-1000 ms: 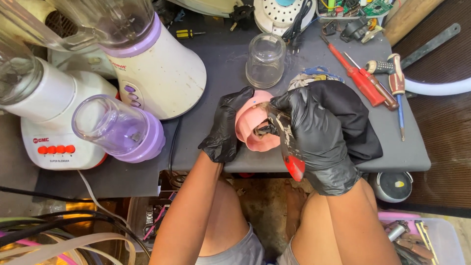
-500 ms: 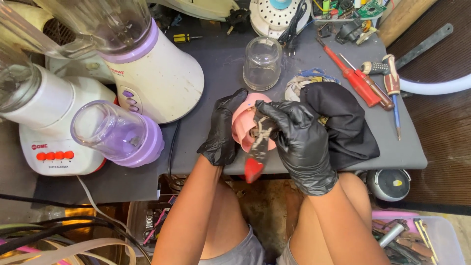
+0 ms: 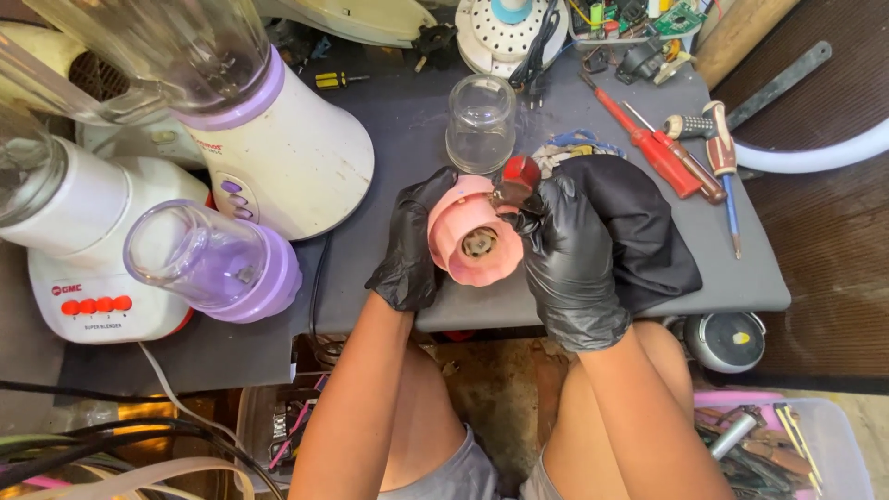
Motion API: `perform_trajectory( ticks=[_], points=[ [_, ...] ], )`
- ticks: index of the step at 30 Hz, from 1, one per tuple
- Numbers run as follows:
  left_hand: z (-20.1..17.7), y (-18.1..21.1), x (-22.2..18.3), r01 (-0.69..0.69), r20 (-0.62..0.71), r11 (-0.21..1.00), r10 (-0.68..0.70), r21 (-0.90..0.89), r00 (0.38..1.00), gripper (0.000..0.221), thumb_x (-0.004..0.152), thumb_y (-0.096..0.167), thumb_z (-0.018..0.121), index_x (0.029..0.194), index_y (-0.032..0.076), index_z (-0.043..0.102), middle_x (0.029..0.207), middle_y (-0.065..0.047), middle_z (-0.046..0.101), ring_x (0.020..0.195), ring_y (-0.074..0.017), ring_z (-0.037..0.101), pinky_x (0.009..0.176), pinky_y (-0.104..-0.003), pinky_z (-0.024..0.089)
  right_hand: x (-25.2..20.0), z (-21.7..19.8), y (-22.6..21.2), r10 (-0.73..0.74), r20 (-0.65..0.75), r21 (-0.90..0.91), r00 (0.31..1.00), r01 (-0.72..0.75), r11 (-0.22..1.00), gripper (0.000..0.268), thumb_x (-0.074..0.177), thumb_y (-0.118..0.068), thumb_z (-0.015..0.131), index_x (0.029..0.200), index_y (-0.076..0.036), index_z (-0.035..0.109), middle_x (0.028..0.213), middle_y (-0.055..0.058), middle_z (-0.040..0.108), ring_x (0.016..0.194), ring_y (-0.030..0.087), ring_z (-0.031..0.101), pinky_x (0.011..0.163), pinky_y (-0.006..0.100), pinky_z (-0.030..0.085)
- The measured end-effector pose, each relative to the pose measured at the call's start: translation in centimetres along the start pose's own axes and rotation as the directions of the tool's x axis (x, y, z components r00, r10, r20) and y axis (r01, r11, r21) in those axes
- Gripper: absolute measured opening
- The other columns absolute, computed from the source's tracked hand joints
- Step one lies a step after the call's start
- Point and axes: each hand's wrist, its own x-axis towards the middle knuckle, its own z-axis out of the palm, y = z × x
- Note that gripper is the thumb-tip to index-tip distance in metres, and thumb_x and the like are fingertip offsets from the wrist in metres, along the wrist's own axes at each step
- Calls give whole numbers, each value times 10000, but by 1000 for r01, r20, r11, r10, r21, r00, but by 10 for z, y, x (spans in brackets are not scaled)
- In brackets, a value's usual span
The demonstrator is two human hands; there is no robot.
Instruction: Scrubbing and scraping a blender component to clean it on a repair bench.
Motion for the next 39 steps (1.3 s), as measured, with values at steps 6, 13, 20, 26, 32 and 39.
perform_trajectory(
  ticks=[6,13,20,26,32,39],
  points=[
    [-7,28,-1,284,42,907,-285,-310,958,294,950,195,620,1108,-27,731,1122,-240,725,1198,-324,652,1115,-391,452,1,-6,-28,303,35,99,952,-305,947,277,986,-294,760,1123,-69,676,947,204,688,993,446,654,768,549,566],
    [0,31,-4,273,-13,908,-292,-316,956,282,928,172,640,1117,-6,749,1120,-213,739,1166,-267,668,1079,-391,482,-8,-31,-32,524,184,268,831,-556,787,274,939,-300,796,1091,-83,729,953,172,756,1031,413,680,779,494,590],
    [0,41,-7,229,-41,968,-234,-105,971,259,976,158,595,1103,-13,742,1105,-246,741,1190,-299,662,1058,-342,503,0,-27,-34,309,-80,259,948,-280,924,295,882,-138,872,1096,5,727,875,236,717,914,456,689,620,467,584],
    [4,65,-9,208,-44,977,-210,-40,977,266,986,102,547,1099,-27,750,1098,-262,734,1206,-340,639,1050,-344,518,1,0,-40,383,-90,178,919,-364,914,363,860,-195,884,1039,-6,631,895,239,706,902,456,697,648,499,595],
    [-4,15,7,303,-18,899,-325,-316,946,251,966,170,629,1062,-26,753,1053,-207,752,1115,-296,694,1033,-394,519,22,-31,-43,726,416,138,548,-827,545,353,849,-356,789,1077,-161,602,1068,107,768,1149,317,678,900,486,584],
    [-3,11,9,346,-36,760,-436,-549,899,196,882,140,712,980,-20,770,941,-175,752,921,-223,713,937,-401,563,9,-24,-34,711,431,320,556,-831,456,244,858,-243,800,1025,-114,678,961,125,782,1077,271,743,873,409,580]
  ],
)
